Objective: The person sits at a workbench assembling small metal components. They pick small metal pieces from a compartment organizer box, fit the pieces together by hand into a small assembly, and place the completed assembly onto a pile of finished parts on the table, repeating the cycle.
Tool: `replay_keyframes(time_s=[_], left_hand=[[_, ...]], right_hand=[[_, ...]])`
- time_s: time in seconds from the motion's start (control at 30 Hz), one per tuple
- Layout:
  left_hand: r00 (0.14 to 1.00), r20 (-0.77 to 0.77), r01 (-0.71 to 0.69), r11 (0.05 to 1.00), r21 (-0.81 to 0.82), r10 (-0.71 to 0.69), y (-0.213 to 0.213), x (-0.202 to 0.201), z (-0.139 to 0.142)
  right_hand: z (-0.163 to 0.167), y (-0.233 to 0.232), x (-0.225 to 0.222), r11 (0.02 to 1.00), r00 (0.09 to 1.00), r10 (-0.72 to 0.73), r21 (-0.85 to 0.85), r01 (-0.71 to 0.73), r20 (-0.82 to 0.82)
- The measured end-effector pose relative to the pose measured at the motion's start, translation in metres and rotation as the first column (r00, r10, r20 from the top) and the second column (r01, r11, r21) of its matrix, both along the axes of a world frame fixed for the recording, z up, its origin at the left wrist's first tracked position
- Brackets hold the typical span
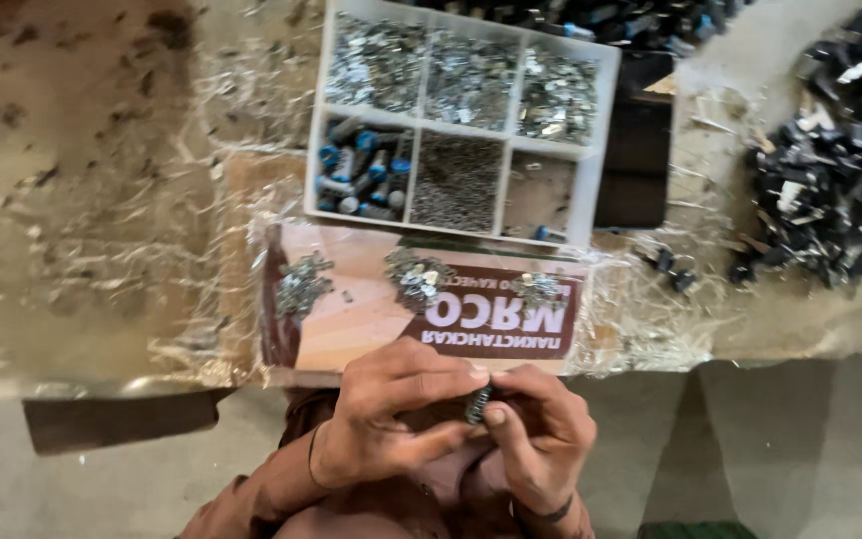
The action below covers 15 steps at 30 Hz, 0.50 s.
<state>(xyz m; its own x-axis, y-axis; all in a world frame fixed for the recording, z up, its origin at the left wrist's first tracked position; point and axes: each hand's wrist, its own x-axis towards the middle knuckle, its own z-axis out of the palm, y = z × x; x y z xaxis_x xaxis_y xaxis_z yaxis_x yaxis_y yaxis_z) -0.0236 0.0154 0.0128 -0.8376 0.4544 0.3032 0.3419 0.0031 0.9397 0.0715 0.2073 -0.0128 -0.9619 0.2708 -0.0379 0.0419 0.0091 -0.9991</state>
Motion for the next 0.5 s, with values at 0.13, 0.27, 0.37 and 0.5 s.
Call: replay_keyframes(time_s=[0.13,0.27,0.37,0.5], left_hand=[[0.989,-0.105,0.098,0.994,-0.043,-0.102,0.009,-0.004,0.002],[0.997,-0.067,0.046,0.997,-0.063,-0.05,0.015,-0.005,0.003],[1.0,-0.013,-0.026,0.997,-0.074,0.025,0.015,-0.006,0.002],[0.996,0.01,-0.084,0.994,-0.075,0.085,0.017,-0.007,0.001]], right_hand=[[-0.003,0.009,-0.001,1.0,0.999,-0.001,-0.005,0.001,0.042],[0.008,0.045,-0.02,0.982,0.988,0.152,0.12,-0.147,-0.038],[0.003,0.075,-0.055,0.4,0.935,-0.193,0.846,0.352,-0.298],[0.0,0.116,-0.084,0.037,0.947,-0.242,0.974,0.224,-0.209]])
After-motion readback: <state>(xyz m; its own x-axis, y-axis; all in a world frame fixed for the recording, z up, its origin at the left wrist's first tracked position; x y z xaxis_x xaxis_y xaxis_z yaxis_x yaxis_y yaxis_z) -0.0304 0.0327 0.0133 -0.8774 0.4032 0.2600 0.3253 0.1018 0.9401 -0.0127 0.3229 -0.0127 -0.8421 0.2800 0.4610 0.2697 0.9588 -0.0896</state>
